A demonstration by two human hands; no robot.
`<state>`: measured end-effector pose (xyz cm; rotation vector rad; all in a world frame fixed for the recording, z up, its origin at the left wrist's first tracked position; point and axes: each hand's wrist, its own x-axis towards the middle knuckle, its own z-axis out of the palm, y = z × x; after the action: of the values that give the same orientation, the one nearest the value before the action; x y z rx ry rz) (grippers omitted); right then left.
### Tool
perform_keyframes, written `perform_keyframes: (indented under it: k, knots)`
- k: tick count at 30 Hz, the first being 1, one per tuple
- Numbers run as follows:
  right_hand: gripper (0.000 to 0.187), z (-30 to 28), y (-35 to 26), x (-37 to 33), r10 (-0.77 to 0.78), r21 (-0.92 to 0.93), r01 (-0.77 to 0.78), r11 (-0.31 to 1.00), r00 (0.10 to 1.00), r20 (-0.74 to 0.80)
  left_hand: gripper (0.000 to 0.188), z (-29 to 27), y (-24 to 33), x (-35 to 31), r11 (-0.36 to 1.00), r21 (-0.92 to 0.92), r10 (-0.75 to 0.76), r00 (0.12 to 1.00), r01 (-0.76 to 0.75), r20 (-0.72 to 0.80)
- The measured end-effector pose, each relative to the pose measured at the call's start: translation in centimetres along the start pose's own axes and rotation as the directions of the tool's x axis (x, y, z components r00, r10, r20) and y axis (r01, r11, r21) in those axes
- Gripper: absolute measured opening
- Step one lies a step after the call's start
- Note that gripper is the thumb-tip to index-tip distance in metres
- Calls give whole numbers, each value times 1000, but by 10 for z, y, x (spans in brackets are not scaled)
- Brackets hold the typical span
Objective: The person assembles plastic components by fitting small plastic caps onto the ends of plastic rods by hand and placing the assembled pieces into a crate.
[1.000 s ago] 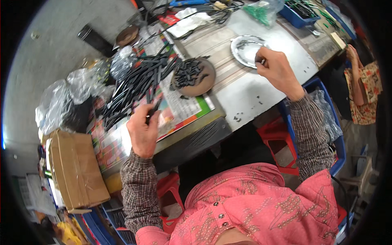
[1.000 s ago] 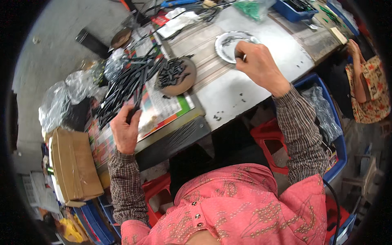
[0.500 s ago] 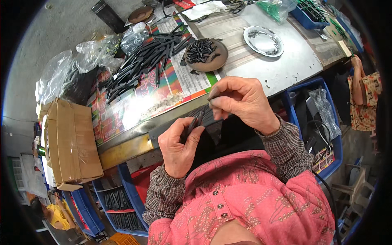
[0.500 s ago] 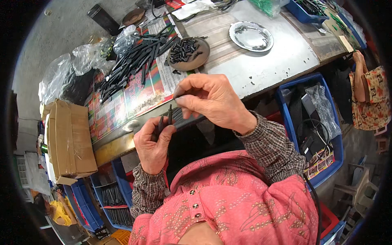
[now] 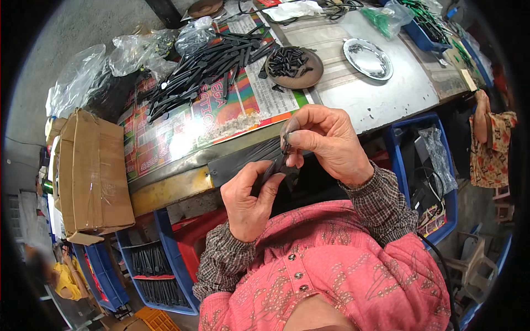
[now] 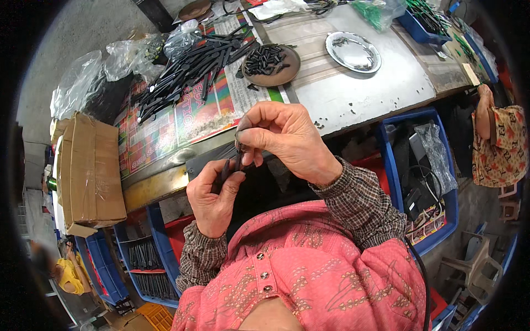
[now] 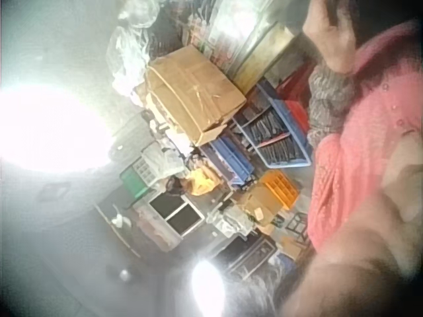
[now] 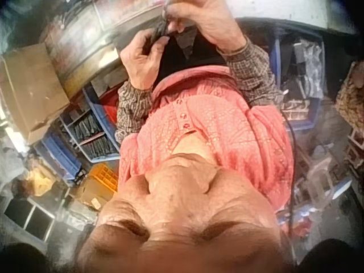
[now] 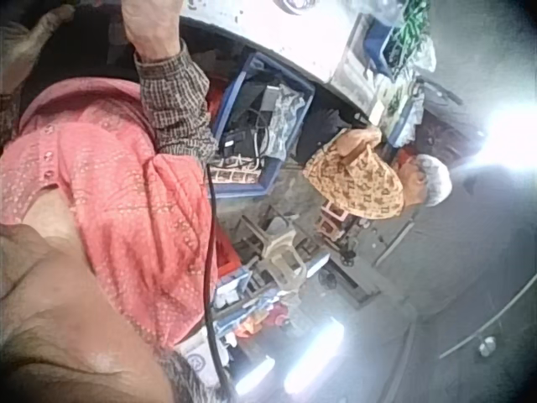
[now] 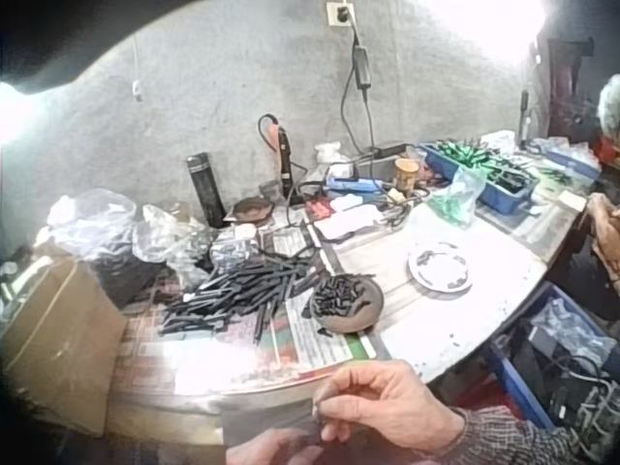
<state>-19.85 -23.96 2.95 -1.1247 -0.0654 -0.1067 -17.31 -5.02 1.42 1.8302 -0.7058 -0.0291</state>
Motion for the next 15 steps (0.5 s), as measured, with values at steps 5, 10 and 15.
perform_keyframes:
  k: [5, 10, 15]
  knots:
    - [8, 2, 2, 3, 25, -30, -25, 999, 1000, 2, 17, 1, -9, -4, 999, -10, -37, 999, 36, -19]
    - [8, 2, 4, 4, 26, -59, -26, 998, 1000, 0, 18, 2, -11, -4, 999, 13, -30, 999, 30, -34]
    - [7, 2, 6, 4, 31, -20, -31, 999, 1000, -5, 18, 1, -13, -4, 1000, 16, -13, 999, 14, -37]
